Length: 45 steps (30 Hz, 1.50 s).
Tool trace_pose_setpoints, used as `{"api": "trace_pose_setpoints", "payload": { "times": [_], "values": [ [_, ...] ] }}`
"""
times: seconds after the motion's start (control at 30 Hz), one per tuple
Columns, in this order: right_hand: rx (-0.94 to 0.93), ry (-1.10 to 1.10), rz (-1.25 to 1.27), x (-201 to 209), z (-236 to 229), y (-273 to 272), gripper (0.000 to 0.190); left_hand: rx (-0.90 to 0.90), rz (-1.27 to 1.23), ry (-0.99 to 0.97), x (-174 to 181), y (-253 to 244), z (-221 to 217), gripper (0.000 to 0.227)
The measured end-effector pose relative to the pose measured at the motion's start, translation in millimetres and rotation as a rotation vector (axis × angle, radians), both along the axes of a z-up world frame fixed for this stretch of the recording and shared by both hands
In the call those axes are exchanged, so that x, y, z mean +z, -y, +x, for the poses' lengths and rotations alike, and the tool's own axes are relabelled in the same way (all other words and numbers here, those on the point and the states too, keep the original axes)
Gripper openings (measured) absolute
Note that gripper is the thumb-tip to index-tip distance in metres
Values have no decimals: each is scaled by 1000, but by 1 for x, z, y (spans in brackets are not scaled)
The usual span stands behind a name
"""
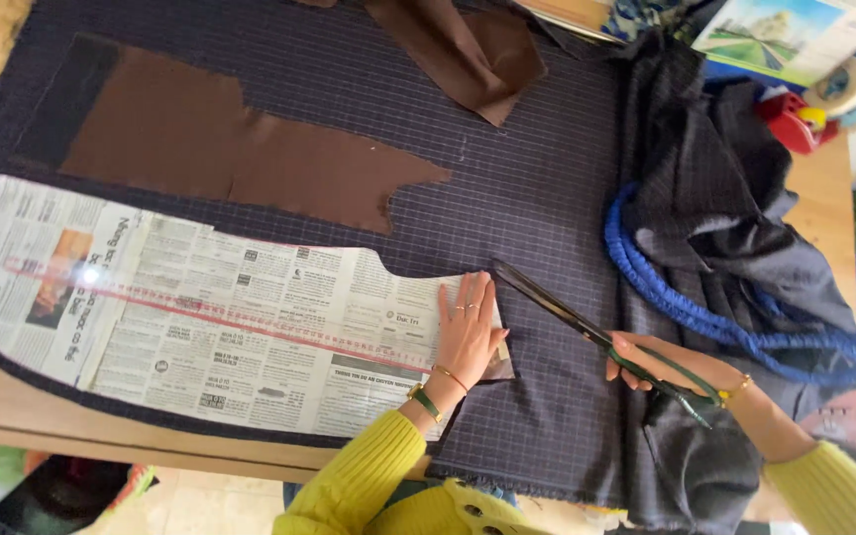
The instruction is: The person uses shears to cut a piece of dark fabric along the edge of a newspaper pattern placed on a table. After cutting, the person removes the newspaper and arranges the cut fabric pieces on the table.
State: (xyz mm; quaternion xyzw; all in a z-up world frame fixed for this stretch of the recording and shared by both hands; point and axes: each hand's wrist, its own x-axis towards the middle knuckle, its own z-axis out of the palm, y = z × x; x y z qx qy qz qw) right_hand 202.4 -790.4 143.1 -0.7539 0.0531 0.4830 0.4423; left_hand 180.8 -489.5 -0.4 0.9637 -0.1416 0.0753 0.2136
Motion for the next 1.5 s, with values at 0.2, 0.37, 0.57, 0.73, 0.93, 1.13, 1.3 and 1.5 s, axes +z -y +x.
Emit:
{"api": "trace_pose_setpoints", "payload": {
  "times": [0.2, 0.37, 0.57, 0.73, 0.93, 1.13, 1.3, 1.5],
  "values": [
    [346, 62, 152, 8, 69, 17, 49, 43, 166, 51, 4, -1, -1, 84],
    [664, -22, -72, 0, 136, 37, 84, 3, 157, 69, 3, -2, -3, 77],
    [891, 128, -187, -18, 188, 27, 76, -3, 186, 85, 12, -4, -5, 80],
    [820, 21, -62, -29, 207, 8, 88, -1, 227, 76, 14, -5, -7, 77],
    [788, -28, -106, -10, 207, -23, 87, 5, 305, 62, 15, -5, -8, 82],
    [831, 12, -111, -19, 209, -24, 85, 9, 312, 70, 14, -5, -9, 84],
    [852, -4, -113, -15, 209, -33, 91, 10, 312, 57, 13, -5, -9, 88],
    [862, -13, -58, -10, 208, -36, 89, 8, 330, 60, 17, -6, -10, 83]
  ]
}}
